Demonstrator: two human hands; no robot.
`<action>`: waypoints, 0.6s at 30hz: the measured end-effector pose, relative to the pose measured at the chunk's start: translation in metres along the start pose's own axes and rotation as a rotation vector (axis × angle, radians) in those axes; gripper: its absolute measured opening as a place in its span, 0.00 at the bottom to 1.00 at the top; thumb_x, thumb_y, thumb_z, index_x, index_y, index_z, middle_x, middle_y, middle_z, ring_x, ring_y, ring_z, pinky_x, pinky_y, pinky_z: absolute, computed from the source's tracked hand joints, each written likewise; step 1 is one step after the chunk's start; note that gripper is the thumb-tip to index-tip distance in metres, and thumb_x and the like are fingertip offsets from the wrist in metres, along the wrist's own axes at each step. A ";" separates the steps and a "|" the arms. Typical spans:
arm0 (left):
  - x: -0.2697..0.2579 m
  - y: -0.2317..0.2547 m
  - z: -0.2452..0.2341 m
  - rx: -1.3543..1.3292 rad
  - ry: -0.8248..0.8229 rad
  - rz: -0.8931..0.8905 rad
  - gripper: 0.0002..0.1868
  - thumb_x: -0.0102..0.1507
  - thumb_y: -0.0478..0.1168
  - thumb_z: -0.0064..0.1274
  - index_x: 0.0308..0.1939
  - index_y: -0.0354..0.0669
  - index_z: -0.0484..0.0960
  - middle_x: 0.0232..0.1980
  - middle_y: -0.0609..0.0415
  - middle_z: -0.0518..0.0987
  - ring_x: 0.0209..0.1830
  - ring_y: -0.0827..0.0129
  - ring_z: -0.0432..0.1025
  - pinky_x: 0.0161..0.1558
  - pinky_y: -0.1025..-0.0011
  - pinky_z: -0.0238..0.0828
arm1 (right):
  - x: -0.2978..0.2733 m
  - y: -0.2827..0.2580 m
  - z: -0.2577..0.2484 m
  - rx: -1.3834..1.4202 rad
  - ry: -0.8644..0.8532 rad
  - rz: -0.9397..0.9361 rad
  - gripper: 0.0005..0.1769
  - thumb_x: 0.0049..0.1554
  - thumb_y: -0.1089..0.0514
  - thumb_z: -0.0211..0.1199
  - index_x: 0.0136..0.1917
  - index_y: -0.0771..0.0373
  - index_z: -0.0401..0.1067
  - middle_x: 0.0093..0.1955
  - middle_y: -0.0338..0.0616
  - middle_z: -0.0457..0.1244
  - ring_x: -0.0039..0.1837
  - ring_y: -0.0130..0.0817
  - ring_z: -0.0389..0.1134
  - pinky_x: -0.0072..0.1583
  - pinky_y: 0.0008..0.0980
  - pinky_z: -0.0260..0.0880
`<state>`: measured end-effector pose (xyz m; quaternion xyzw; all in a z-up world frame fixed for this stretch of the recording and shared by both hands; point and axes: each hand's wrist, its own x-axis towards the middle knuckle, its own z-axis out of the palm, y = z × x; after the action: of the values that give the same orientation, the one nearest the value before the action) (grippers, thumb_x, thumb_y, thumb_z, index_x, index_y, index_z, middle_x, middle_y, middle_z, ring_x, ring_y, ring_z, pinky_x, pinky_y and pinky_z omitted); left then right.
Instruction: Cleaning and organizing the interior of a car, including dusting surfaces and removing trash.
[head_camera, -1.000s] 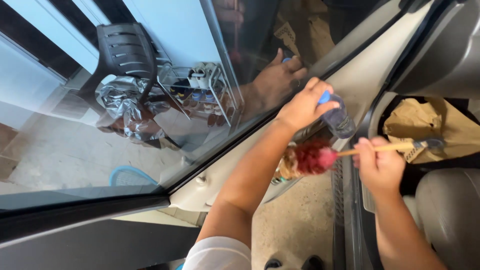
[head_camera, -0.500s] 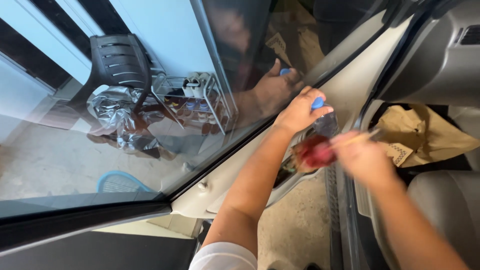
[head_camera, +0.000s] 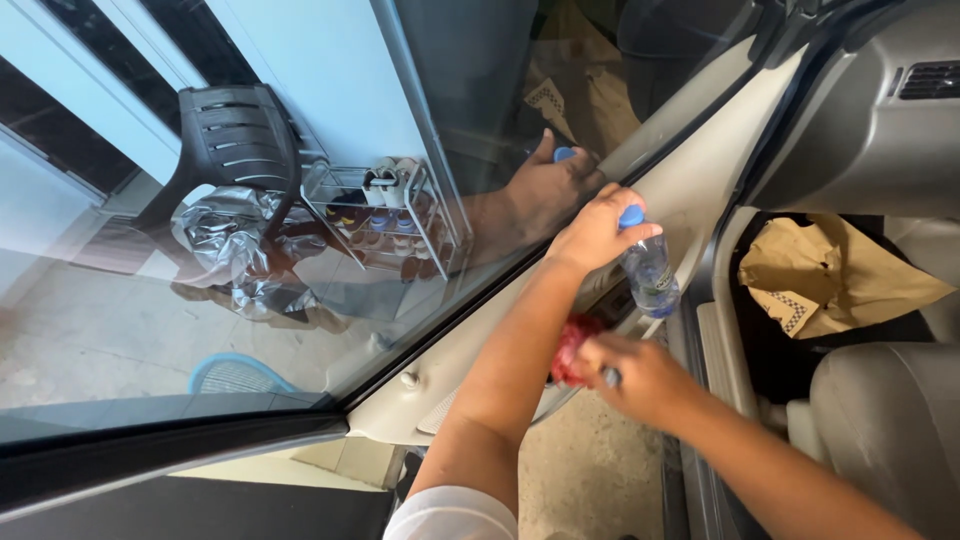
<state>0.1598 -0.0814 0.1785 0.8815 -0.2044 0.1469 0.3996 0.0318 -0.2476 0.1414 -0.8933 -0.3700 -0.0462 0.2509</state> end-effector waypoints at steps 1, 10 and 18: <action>-0.001 -0.001 0.000 -0.018 -0.001 -0.005 0.22 0.57 0.52 0.66 0.47 0.44 0.80 0.49 0.48 0.77 0.50 0.52 0.76 0.52 0.60 0.74 | 0.002 -0.001 -0.004 0.150 0.060 -0.067 0.05 0.53 0.57 0.62 0.43 0.58 0.73 0.42 0.49 0.68 0.46 0.48 0.70 0.49 0.45 0.72; 0.000 -0.002 -0.001 0.000 0.003 0.011 0.22 0.57 0.52 0.67 0.46 0.44 0.80 0.49 0.47 0.77 0.50 0.52 0.75 0.53 0.60 0.73 | 0.004 -0.010 -0.013 0.423 0.076 0.027 0.08 0.58 0.53 0.61 0.41 0.58 0.76 0.37 0.46 0.69 0.42 0.42 0.72 0.47 0.38 0.72; 0.006 -0.003 -0.001 -0.019 0.040 0.027 0.22 0.56 0.53 0.68 0.45 0.44 0.81 0.48 0.48 0.78 0.48 0.54 0.77 0.51 0.62 0.75 | 0.021 0.018 -0.042 0.061 0.210 0.419 0.14 0.67 0.48 0.59 0.44 0.56 0.78 0.35 0.49 0.68 0.38 0.38 0.71 0.44 0.35 0.72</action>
<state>0.1661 -0.0805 0.1796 0.8718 -0.2098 0.1678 0.4097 0.0640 -0.2654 0.1763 -0.9330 -0.1494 -0.0746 0.3188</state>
